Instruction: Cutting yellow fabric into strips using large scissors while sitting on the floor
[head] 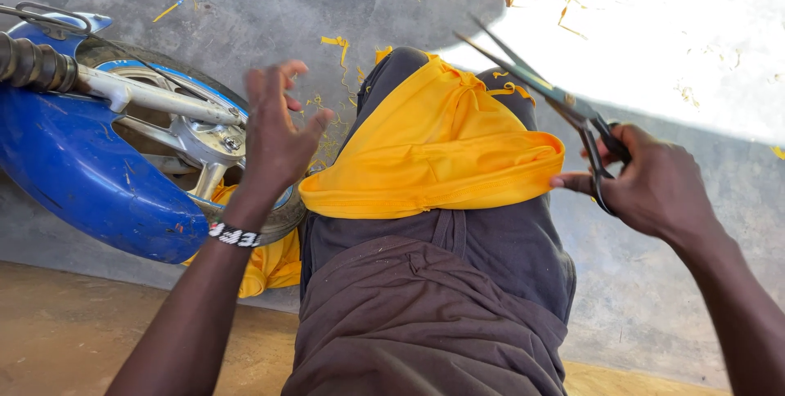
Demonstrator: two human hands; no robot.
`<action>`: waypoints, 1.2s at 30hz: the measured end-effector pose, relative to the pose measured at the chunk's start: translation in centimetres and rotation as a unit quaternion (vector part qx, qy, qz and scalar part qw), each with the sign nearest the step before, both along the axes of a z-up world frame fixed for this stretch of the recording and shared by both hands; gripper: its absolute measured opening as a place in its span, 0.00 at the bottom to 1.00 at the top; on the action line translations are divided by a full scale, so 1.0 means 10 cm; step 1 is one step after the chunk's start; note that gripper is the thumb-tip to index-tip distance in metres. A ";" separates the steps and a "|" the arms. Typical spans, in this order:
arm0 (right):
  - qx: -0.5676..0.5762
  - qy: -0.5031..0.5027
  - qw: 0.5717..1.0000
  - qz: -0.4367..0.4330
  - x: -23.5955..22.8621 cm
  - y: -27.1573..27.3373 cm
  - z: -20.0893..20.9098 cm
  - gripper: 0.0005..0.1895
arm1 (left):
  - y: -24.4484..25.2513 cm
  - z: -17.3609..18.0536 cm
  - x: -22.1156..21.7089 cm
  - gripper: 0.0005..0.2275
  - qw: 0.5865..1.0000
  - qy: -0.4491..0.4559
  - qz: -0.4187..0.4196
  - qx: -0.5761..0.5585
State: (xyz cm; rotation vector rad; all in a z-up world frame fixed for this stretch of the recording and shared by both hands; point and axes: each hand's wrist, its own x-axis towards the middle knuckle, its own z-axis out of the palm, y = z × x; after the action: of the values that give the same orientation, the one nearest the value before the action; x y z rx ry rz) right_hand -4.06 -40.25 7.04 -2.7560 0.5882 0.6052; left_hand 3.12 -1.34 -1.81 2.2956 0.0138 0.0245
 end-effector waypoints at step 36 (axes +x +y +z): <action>0.237 -0.200 0.949 0.048 -0.17 0.47 -0.41 0.19 | -0.36 -0.12 -0.21 0.14 0.945 -0.109 -0.275 -0.142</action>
State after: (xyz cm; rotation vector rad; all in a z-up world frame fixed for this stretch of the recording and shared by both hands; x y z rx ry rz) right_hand -5.72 -35.52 2.90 -2.3536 0.1819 0.1588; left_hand 0.98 -4.98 -3.00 1.9257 -0.6934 -0.0121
